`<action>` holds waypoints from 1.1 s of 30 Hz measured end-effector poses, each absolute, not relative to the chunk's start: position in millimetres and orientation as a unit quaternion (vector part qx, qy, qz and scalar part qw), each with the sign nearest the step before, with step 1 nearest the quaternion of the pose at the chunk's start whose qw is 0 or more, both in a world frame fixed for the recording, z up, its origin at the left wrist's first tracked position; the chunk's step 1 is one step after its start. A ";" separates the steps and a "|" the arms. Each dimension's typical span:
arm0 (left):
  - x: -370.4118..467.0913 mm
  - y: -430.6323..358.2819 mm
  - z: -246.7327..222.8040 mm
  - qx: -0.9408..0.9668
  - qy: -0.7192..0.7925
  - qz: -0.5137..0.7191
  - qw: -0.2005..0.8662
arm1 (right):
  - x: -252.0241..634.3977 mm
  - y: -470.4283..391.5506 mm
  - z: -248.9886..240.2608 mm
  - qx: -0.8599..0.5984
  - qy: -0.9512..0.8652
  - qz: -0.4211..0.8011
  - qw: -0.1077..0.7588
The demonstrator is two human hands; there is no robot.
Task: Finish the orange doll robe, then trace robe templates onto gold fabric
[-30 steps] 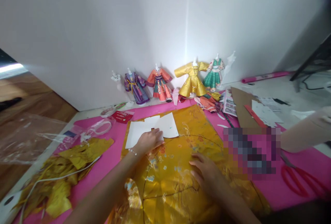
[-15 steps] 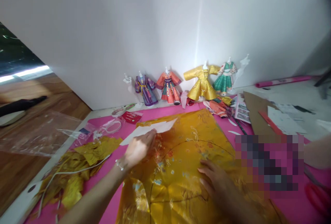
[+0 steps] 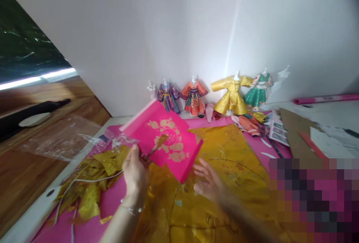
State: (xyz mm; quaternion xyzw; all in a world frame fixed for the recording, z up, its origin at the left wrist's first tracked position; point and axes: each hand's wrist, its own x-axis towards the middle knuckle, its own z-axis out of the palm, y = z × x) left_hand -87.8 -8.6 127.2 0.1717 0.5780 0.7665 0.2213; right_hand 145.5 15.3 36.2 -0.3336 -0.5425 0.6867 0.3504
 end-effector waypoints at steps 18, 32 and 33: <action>-69.4 -53.7 63.0 0.162 0.545 0.454 0.686 | 150.0 135.6 35.0 -0.443 -0.442 0.711 0.320; -111.4 19.8 65.0 0.641 0.727 0.185 0.165 | 143.1 157.5 14.2 -0.480 -0.616 0.555 0.287; -112.6 25.3 59.1 0.651 0.726 0.165 0.149 | 144.2 159.2 12.5 -0.483 -0.635 0.532 0.281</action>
